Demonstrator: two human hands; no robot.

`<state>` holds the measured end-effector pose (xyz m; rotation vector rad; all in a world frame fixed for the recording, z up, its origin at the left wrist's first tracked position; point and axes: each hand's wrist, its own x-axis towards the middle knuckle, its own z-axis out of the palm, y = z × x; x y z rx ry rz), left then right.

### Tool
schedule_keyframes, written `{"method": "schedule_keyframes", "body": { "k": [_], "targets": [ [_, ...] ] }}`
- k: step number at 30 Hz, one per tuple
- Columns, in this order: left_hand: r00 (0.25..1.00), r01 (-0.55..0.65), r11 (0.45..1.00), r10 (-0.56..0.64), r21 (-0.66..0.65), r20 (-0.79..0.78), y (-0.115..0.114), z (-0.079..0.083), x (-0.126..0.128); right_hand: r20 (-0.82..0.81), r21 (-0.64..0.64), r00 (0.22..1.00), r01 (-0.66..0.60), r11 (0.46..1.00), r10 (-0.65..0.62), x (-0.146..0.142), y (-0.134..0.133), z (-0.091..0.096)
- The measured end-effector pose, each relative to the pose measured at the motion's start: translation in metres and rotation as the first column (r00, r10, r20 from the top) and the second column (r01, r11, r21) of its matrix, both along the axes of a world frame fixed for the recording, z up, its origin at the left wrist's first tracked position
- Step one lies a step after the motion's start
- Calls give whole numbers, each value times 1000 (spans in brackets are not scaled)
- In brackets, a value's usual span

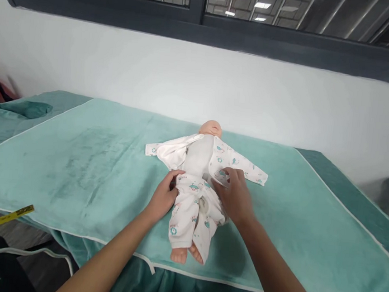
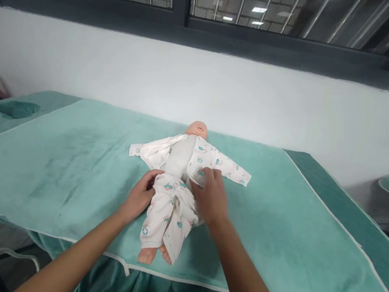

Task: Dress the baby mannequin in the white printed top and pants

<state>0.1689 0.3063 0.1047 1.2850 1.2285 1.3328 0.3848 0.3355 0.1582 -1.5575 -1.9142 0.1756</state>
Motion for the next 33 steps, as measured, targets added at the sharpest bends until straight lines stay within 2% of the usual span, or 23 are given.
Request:
{"method": "schedule_keyframes", "body": {
  "k": [3,5,7,8,10,12,14,16,17,19,21,24,27,30,33],
  "targets": [
    [985,8,999,-2,-32,173,1,-4,-7,-112,-99,994,-10,995,-1,10,10,-5],
    [962,17,998,2,-66,274,0,-5,-16,-268,-145,956,82,986,-119,34,14,-9],
    [942,4,995,30,-99,335,-2,-5,-24,-388,-211,871,234,949,-301,67,15,-16],
    [936,-3,993,43,-114,349,-3,-5,-27,-376,-255,842,307,917,-386,84,14,-20],
    [943,-6,990,52,-141,328,-4,-5,-30,-256,-300,847,389,871,-466,111,7,-28],
    [965,9,985,36,-170,259,-1,-3,-28,-186,-260,861,421,869,-473,119,-4,-31],
    [981,5,982,31,-188,189,5,1,-24,-188,-217,904,343,914,-384,106,-16,-29],
    [989,-35,984,60,-177,139,13,5,-19,-235,-241,956,116,964,-174,78,-25,-23],
    [990,-55,986,74,-159,117,16,7,-16,-273,-276,961,-37,961,-42,63,-28,-19],
    [995,-62,991,71,-115,70,19,12,-14,-340,-319,925,-283,905,169,38,-30,-12],
    [1000,5,996,-3,-91,15,15,16,-16,-357,-343,887,-415,842,292,26,-32,-7],
    [982,173,978,-180,-117,-55,2,19,-28,-306,-362,869,-484,797,389,30,-36,-5],
    [960,261,956,-272,-133,-72,-8,22,-36,-232,-316,855,-518,795,465,40,-38,-9],
    [961,257,960,-266,-111,-75,-9,28,-32,-122,-253,864,-503,826,488,42,-34,-14],
    [944,280,956,-291,-86,-154,-7,39,-22,14,-101,913,-405,909,408,36,-22,-17]
  ]
}}
